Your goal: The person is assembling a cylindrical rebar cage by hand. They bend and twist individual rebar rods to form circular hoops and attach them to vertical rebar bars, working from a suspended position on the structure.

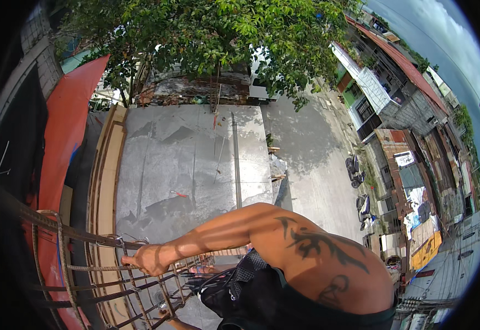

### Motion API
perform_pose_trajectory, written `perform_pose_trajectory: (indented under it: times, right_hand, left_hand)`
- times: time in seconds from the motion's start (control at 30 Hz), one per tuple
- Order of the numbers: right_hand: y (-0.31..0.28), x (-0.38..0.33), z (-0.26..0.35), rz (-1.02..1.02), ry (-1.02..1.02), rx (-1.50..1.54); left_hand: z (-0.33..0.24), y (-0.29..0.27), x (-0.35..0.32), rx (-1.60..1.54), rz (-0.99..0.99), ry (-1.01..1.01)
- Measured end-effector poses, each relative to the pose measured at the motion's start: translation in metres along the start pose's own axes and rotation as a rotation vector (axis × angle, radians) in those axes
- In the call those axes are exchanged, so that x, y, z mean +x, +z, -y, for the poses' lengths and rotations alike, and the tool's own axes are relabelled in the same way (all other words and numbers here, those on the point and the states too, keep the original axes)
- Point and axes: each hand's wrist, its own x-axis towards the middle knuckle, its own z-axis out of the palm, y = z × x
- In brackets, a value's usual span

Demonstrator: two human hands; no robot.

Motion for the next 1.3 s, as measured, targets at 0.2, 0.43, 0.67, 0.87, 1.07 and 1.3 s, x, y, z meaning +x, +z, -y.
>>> perform_pose_trajectory:
  times: [0.2,0.43,0.67,0.87,1.07,1.3]
  right_hand:
    - [0.008,0.005,-0.004,0.004,0.001,-0.039]
    - [0.004,0.008,0.000,0.006,0.024,-0.050]
    - [0.002,0.013,0.007,0.012,-0.005,-0.005]
    - [-0.003,0.016,0.027,0.028,0.063,-0.046]
    - [-0.003,0.014,0.038,-0.007,0.098,-0.007]
    - [0.000,0.017,0.030,-0.015,0.087,-0.077]
  left_hand:
    - [0.006,0.003,0.002,-0.046,0.018,-0.002]
    - [0.054,0.001,0.005,-0.141,-0.001,0.000]
    - [0.151,-0.030,-0.044,-0.202,-0.267,0.232]
    - [0.111,-0.103,-0.103,-0.117,-0.161,-0.241]
    - [0.077,-0.114,-0.139,-0.132,-0.171,-0.163]
    - [0.100,-0.100,-0.166,-0.309,-0.271,-0.181]
